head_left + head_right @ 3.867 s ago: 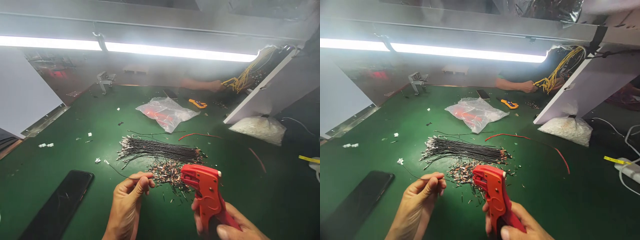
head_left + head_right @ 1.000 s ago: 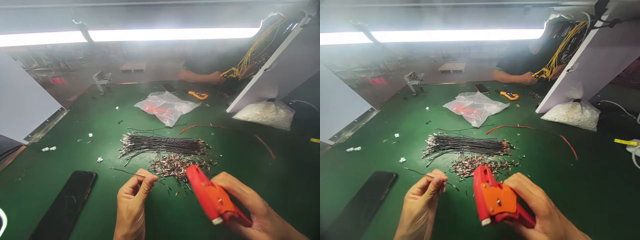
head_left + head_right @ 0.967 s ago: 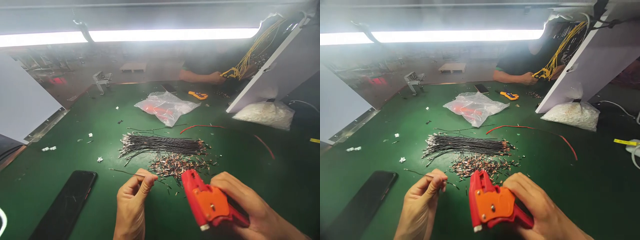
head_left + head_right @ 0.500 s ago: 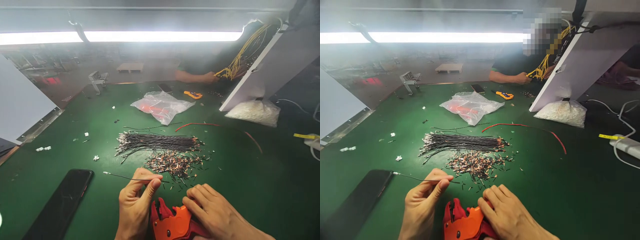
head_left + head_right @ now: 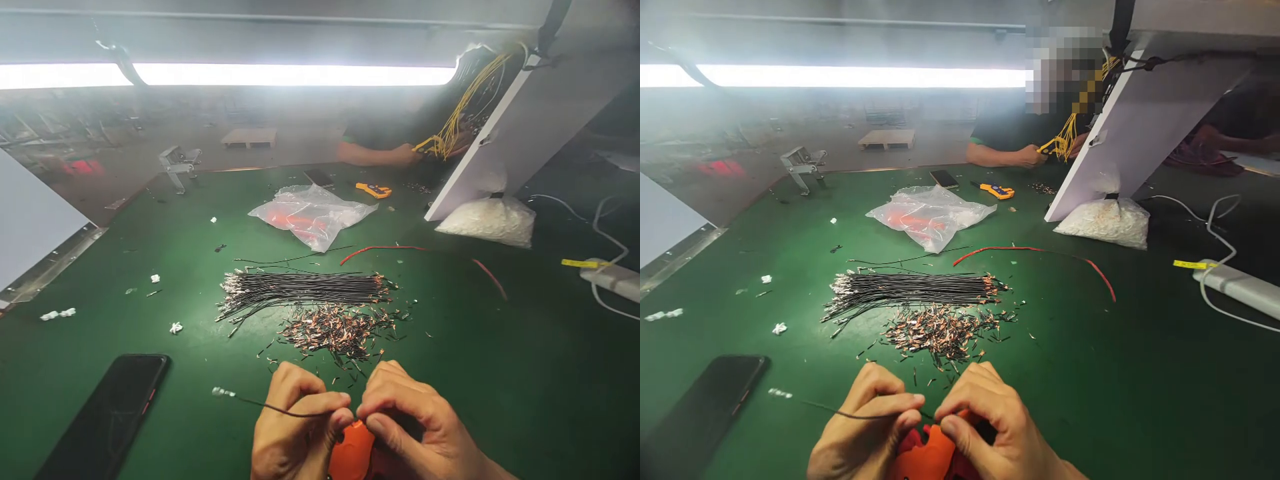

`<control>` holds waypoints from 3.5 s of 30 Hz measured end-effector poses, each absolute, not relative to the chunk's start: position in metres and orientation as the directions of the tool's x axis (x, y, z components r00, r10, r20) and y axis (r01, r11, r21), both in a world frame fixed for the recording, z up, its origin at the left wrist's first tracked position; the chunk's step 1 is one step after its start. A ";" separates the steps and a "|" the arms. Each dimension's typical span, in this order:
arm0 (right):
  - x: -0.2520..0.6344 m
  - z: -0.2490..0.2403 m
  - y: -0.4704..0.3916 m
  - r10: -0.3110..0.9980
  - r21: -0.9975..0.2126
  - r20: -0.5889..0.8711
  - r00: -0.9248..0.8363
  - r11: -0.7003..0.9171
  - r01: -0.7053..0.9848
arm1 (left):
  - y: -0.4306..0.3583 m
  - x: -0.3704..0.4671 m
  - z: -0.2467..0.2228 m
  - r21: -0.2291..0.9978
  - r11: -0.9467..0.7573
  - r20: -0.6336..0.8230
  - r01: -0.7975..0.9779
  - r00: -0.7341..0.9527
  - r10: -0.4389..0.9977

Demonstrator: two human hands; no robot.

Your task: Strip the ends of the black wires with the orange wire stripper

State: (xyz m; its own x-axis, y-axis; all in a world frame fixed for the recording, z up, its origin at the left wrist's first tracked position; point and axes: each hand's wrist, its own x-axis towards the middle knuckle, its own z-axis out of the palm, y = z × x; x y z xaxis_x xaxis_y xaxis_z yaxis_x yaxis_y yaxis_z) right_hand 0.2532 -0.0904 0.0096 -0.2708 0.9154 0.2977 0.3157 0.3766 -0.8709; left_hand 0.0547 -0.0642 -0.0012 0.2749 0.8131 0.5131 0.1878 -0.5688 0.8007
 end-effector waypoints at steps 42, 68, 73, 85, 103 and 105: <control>0.259 -0.008 -0.088 0.951 -0.775 0.244 -0.192 0.310 0.551 | -0.068 0.060 0.001 0.986 -0.047 0.031 0.162 0.101 0.994; 0.246 0.002 -0.082 0.755 -0.619 0.446 -0.481 0.648 0.443 | -0.065 0.057 0.009 0.976 -0.147 0.092 0.162 0.305 0.948; 0.246 0.000 -0.081 0.746 -0.577 0.459 -0.483 0.664 0.476 | -0.066 0.058 0.005 0.988 -0.060 0.030 0.140 0.213 0.977; 0.254 0.009 -0.083 0.811 -0.579 0.431 -0.395 0.584 0.569 | -0.067 0.058 -0.003 0.987 -0.086 0.067 0.134 0.136 0.988; 0.256 -0.001 -0.085 0.749 -0.446 0.533 -0.394 0.644 0.621 | -0.054 0.048 0.012 -0.006 -0.779 0.785 0.627 0.486 0.384; 0.257 -0.002 -0.084 0.760 -0.464 0.549 -0.349 0.624 0.629 | -0.048 0.046 0.010 -0.012 -0.826 0.693 0.563 0.600 0.399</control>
State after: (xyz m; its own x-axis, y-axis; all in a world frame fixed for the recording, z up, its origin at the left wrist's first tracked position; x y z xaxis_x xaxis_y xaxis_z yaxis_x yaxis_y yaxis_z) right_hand 0.2566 -0.0843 -0.0021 -0.3489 0.7596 0.5489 0.6289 0.6240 -0.4638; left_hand 0.0464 -0.0480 0.0098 0.6003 0.3990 0.6932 0.5633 -0.8261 -0.0123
